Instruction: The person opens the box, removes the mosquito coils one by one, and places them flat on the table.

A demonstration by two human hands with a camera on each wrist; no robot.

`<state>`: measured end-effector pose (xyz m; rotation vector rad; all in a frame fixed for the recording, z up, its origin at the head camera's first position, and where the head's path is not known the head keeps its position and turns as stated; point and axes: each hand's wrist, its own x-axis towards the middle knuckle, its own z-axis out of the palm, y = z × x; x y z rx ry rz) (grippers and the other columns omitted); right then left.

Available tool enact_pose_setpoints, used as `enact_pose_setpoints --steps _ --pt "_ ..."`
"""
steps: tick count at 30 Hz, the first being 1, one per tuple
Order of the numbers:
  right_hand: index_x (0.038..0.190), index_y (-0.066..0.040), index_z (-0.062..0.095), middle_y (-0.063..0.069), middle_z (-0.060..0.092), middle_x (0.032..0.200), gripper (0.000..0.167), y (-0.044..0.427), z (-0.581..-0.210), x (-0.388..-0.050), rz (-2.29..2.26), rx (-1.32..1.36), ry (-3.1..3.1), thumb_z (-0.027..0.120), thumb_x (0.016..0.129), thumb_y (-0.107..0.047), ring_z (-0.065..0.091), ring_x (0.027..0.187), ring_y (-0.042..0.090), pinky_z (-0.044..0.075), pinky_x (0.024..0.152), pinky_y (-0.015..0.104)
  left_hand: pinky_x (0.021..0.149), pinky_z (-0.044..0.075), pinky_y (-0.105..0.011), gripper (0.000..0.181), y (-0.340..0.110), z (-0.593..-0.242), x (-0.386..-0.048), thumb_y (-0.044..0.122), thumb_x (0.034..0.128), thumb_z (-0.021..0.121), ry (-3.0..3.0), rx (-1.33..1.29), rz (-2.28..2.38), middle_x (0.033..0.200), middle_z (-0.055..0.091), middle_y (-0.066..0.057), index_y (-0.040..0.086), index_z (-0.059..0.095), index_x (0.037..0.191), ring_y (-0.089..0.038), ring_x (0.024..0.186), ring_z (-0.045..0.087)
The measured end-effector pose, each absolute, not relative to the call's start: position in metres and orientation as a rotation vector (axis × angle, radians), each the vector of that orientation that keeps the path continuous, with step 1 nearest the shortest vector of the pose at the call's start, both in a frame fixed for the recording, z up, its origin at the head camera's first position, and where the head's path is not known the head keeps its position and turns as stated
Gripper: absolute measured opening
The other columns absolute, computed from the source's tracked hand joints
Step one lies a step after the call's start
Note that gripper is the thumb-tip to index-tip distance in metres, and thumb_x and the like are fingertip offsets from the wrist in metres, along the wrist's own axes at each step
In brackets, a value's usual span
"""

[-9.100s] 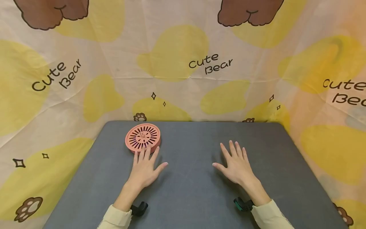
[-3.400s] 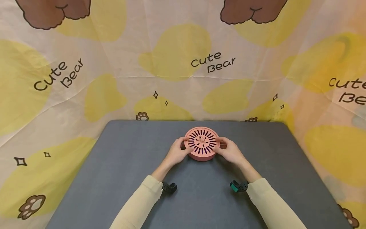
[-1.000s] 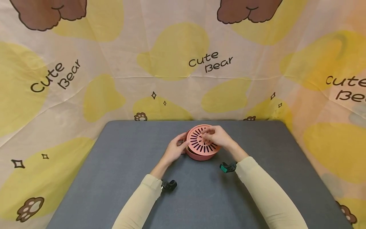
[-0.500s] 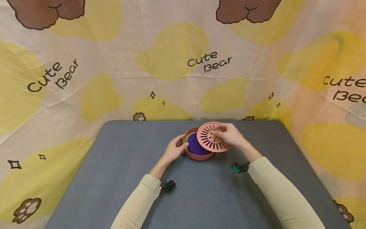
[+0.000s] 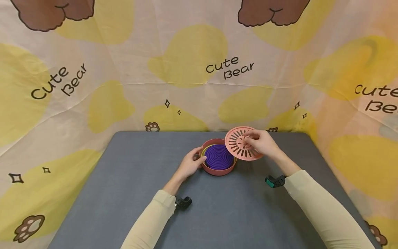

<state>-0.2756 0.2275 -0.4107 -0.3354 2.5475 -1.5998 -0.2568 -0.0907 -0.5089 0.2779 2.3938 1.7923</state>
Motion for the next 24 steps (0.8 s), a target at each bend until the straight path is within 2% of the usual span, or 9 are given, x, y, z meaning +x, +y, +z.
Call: enact_pose_setpoints --steps 3,10,13,20,24 --pt "0.13 0.006 0.062 0.026 0.071 0.106 0.033 0.236 -0.409 -0.278 -1.594 -0.303 2.583 0.061 0.103 -0.013 0.073 0.085 0.03 0.06 0.071 0.035 0.079 0.059 -0.038 0.052 -0.09 -0.509 -0.257 0.018 0.1013 0.065 2.396 0.284 1.797 0.14 0.055 -0.02 0.009 0.05 0.151 -0.031 0.115 0.064" --pt "0.132 0.008 0.059 0.029 0.069 0.109 0.036 0.249 -0.413 -0.288 -1.648 -0.277 2.619 0.06 0.103 -0.012 0.074 0.083 0.024 0.06 0.076 0.038 0.079 0.059 -0.037 0.053 -0.09 -0.51 -0.257 0.018 0.1013 0.066 2.408 0.269 1.788 0.14 0.055 -0.019 0.011 0.05 0.151 -0.031 0.114 0.064" --pt "0.134 0.009 0.058 0.03 0.069 0.109 0.037 0.252 -0.418 -0.294 -1.715 -0.266 2.617 0.06 0.103 -0.011 0.074 0.081 0.022 0.06 0.073 0.035 0.079 0.059 -0.037 0.053 -0.091 -0.51 -0.256 0.019 0.1015 0.065 2.413 0.267 1.785 0.14 0.056 -0.019 0.01 0.049 0.151 -0.031 0.114 0.064" --pt "0.137 0.011 0.055 0.035 0.066 0.11 0.04 0.254 -0.436 -0.31 -1.913 -0.19 2.527 0.06 0.102 -0.009 0.074 0.078 0.02 0.06 0.077 0.037 0.079 0.06 -0.038 0.053 -0.09 -0.51 -0.258 0.019 0.1013 0.066 2.419 0.278 1.794 0.139 0.056 -0.019 0.011 0.05 0.151 -0.031 0.114 0.064" --pt "0.138 0.011 0.053 0.036 0.066 0.113 0.041 0.255 -0.452 -0.319 -1.915 -0.127 2.522 0.06 0.103 -0.008 0.073 0.078 0.02 0.06 0.075 0.037 0.079 0.06 -0.038 0.052 -0.09 -0.512 -0.259 0.019 0.1016 0.065 2.419 0.28 1.792 0.139 0.057 -0.019 0.011 0.05 0.151 -0.031 0.114 0.064"
